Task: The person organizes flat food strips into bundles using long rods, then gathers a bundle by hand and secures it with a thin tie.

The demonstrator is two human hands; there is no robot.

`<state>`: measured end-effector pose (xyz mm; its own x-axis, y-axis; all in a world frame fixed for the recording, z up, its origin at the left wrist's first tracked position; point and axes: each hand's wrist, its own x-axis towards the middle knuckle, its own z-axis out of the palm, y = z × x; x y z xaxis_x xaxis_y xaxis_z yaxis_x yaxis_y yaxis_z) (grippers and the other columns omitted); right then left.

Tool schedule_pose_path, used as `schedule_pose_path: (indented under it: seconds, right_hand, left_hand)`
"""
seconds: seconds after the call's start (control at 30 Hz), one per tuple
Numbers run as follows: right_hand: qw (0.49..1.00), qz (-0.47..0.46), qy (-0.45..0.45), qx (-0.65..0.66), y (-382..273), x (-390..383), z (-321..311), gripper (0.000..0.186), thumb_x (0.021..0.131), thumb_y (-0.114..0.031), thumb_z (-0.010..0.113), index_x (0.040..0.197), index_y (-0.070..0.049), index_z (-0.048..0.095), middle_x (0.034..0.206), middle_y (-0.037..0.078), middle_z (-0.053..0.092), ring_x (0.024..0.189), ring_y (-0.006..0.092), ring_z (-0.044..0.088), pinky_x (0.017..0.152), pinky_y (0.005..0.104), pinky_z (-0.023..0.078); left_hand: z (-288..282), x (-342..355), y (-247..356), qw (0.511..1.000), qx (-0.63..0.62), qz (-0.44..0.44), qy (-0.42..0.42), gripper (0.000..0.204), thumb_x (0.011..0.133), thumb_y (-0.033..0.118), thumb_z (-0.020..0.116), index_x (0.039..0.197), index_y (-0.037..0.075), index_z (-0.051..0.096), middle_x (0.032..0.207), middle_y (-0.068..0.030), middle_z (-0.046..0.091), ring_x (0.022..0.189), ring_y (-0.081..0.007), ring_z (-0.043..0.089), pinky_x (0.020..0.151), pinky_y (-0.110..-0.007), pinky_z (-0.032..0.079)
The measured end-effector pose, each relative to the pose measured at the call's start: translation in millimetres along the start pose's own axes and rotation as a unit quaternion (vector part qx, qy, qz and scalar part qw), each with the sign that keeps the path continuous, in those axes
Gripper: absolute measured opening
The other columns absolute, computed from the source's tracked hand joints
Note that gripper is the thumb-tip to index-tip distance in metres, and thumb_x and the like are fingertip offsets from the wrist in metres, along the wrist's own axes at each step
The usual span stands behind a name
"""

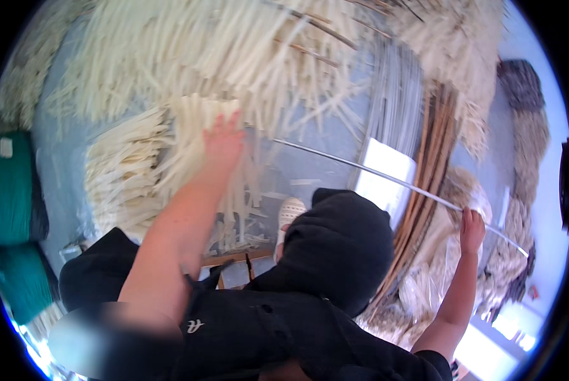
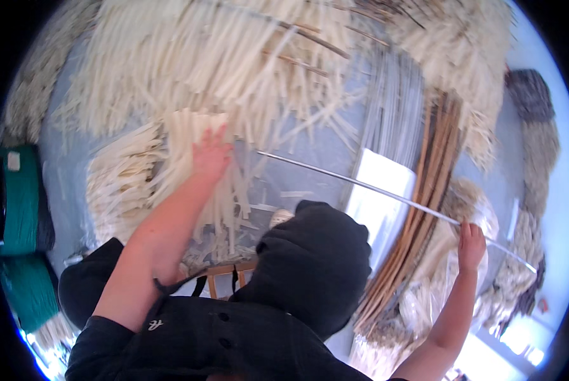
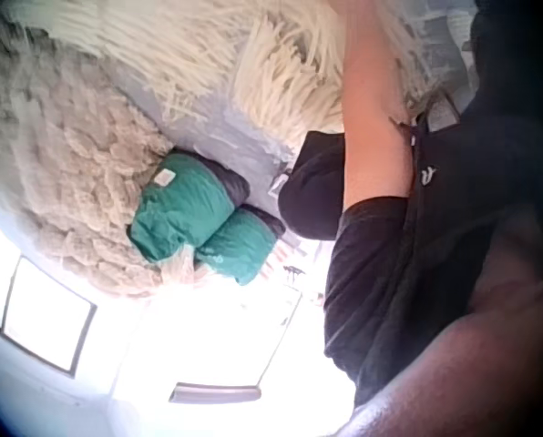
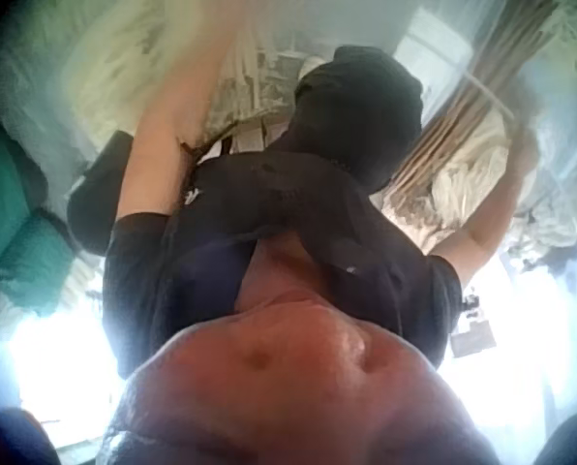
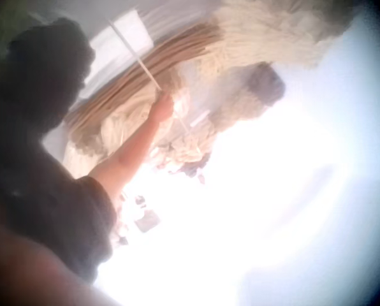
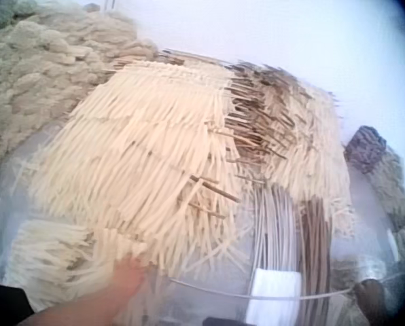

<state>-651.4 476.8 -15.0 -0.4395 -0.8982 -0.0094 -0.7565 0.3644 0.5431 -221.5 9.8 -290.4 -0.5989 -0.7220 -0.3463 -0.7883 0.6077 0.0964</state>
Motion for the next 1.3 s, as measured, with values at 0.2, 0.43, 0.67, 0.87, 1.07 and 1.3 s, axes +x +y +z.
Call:
schedule_pose_path:
  seconds: [0.2, 0.43, 0.67, 0.87, 1.07, 1.3]
  right_hand:
    - [0.988, -0.038, 0.136, 0.065, -65.9, 35.9, -79.7, 0.021, 0.083, -0.014, 0.066, 0.103, -0.015, 0.065, 0.076, 0.005, 0.055, 0.067, 0.0246, 0.056, 0.059, 0.0391, 0.046]
    - [0.97, -0.013, 0.121, 0.209, -97.3, 24.3, -109.6, 0.021, 0.084, -0.016, 0.067, 0.105, -0.018, 0.066, 0.07, 0.005, 0.054, 0.062, 0.0259, 0.057, 0.052, 0.0382, 0.045]
    - [0.916, 0.158, -0.033, 0.367, -164.2, 6.9, -132.4, 0.018, 0.089, -0.025, 0.066, 0.104, -0.015, 0.068, 0.067, 0.01, 0.063, 0.059, 0.02, 0.063, 0.055, 0.0331, 0.049]
    - [0.787, 0.156, -0.029, 0.597, -209.6, -16.7, -141.0, 0.02, 0.091, -0.018, 0.065, 0.105, -0.005, 0.067, 0.06, 0.007, 0.056, 0.053, 0.0109, 0.05, 0.052, 0.0262, 0.042]
    - [0.732, 0.179, -0.12, 0.646, -193.6, -49.2, -161.3, 0.017, 0.089, -0.013, 0.067, 0.101, 0.0, 0.067, 0.067, 0.002, 0.058, 0.063, 0.0046, 0.048, 0.057, 0.023, 0.04]
    - [0.68, 0.179, -0.177, 0.689, -137.3, -68.4, -160.0, 0.018, 0.088, -0.01, 0.068, 0.101, 0.002, 0.07, 0.076, -0.001, 0.064, 0.069, 0.0035, 0.053, 0.062, 0.0199, 0.042]
  left_hand:
    - [-41.6, 0.9, 48.1, 0.954, -0.255, 0.088, 0.131, 0.046, 0.091, 0.038, 0.058, 0.13, 0.012, 0.057, 0.147, -0.011, 0.042, 0.135, -0.0262, 0.041, 0.106, -0.048, 0.037]
    - [-140.6, -25.1, 96.7, 0.768, -0.61, 0.06, -0.186, 0.037, 0.095, 0.027, 0.057, 0.126, 0.008, 0.058, 0.115, -0.0075, 0.064, 0.098, -0.0118, 0.059, 0.084, -0.027, 0.049]
    - [-188.5, -83.4, 130.0, 0.668, -0.714, 0.038, -0.205, 0.041, 0.095, 0.023, 0.058, 0.131, 0.005, 0.052, 0.11, -0.0062, 0.065, 0.08, -0.0111, 0.06, 0.076, -0.023, 0.051]
    - [-231.3, -76.3, 138.7, 0.438, -0.868, 0.082, -0.221, 0.04, 0.095, 0.022, 0.059, 0.132, 0.01, 0.05, 0.107, -0.0047, 0.065, 0.061, -0.0049, 0.054, 0.058, -0.018, 0.05]
    - [-260.4, -12.3, 42.3, 0.311, -0.948, 0.018, -0.059, 0.017, 0.093, 0.007, 0.058, 0.108, 0.0, 0.062, 0.088, -0.0021, 0.063, 0.048, -0.0014, 0.045, 0.041, -0.013, 0.042]
    - [-233.7, 26.1, -135.4, 0.228, -0.953, -0.044, 0.196, 0.025, 0.095, 0.006, 0.054, 0.12, 0.001, 0.056, 0.09, -0.0041, 0.059, 0.057, -0.0039, 0.052, 0.047, -0.014, 0.048]
